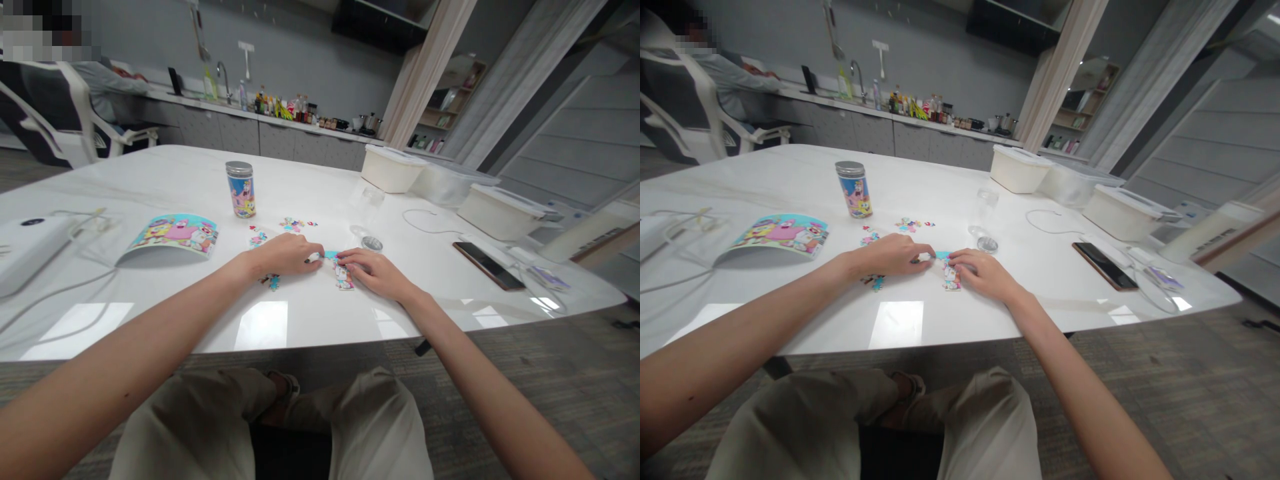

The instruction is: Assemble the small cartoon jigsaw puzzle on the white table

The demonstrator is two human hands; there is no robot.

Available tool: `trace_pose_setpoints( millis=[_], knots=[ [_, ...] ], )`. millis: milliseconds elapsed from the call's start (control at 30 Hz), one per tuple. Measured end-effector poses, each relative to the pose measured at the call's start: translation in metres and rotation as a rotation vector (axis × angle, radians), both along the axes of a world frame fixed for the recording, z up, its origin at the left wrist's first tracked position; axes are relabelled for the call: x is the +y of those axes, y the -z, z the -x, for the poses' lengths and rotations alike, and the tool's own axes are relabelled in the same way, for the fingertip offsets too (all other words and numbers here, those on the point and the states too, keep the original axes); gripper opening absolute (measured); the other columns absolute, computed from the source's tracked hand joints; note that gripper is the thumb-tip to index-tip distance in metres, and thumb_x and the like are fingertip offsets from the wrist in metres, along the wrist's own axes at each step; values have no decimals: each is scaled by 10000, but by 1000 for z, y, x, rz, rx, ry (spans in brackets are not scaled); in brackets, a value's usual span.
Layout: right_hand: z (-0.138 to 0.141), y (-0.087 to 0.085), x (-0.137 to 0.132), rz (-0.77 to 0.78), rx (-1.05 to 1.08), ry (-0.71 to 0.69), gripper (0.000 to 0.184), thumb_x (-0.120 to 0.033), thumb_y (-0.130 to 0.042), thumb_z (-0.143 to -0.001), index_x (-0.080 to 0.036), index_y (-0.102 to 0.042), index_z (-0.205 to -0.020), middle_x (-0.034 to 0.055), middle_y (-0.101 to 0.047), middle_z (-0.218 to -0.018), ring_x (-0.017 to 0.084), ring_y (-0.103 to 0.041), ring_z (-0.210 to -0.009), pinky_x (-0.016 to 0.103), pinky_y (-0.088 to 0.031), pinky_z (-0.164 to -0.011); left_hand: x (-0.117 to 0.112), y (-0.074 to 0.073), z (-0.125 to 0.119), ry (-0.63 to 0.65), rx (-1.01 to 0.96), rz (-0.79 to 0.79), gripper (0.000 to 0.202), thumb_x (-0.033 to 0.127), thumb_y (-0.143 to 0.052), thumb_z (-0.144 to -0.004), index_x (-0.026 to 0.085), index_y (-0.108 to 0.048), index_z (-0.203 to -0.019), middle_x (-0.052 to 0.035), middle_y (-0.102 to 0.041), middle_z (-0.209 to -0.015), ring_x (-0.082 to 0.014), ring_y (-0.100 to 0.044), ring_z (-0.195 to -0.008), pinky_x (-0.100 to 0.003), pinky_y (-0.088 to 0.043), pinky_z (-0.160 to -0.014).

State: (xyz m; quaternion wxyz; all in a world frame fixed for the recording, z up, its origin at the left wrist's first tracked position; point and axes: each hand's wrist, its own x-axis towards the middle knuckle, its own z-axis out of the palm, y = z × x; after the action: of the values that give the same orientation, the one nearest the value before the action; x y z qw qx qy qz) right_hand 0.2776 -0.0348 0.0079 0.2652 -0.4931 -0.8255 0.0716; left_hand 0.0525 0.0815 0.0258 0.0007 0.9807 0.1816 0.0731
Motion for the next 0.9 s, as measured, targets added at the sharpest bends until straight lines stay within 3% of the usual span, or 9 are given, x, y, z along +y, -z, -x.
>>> trace_pose_setpoints(
  millis=[233,400,600,733,900],
  knots=[
    [2,-3,-1,-8,44,17,253,-251,-433,-961,-222,-665,-1057,82,-654,-1158,210,-614,-1056,401,-470,-942,6,4,-1,-19,-4,-23,384,429,-422,-920,214,-631,-1160,-30,-649,-630,-179,-607,-617,-265,-388,-642],
    [-1,0,1,-15,65,63,219,-262,-429,-967,-213,-637,-1016,96,-622,-1095,215,-593,-1012,409,-456,-922,9,-11,7,-85,46,-93,393,444,-420,-915,204,-631,-1144,-69,-686,-745,-203,-630,-693,-276,-392,-665],
    [-2,3,1,-21,89,129,193,-268,-421,-965,-203,-602,-983,83,-595,-1005,204,-563,-947,383,-448,-865,38,-32,41,-264,133,-128,296,363,-455,-854,187,-684,-789,-75,-648,-638,-194,-595,-611,-273,-369,-597],
    [-3,3,3,-35,95,146,183,-262,-416,-960,-206,-590,-962,70,-583,-970,194,-552,-911,366,-441,-843,53,-35,55,-224,169,-38,276,356,-487,-796,193,-652,-647,-65,-648,-601,-162,-541,-556,-257,-325,-540],
    [-4,6,3,-72,91,177,167,-229,-413,-948,-202,-577,-938,70,-578,-930,195,-546,-880,361,-441,-808,44,-33,52,-134,138,117,362,457,-522,-784,190,-587,-549,-37,-597,-533,-135,-472,-482,-259,-295,-493]
  ],
)
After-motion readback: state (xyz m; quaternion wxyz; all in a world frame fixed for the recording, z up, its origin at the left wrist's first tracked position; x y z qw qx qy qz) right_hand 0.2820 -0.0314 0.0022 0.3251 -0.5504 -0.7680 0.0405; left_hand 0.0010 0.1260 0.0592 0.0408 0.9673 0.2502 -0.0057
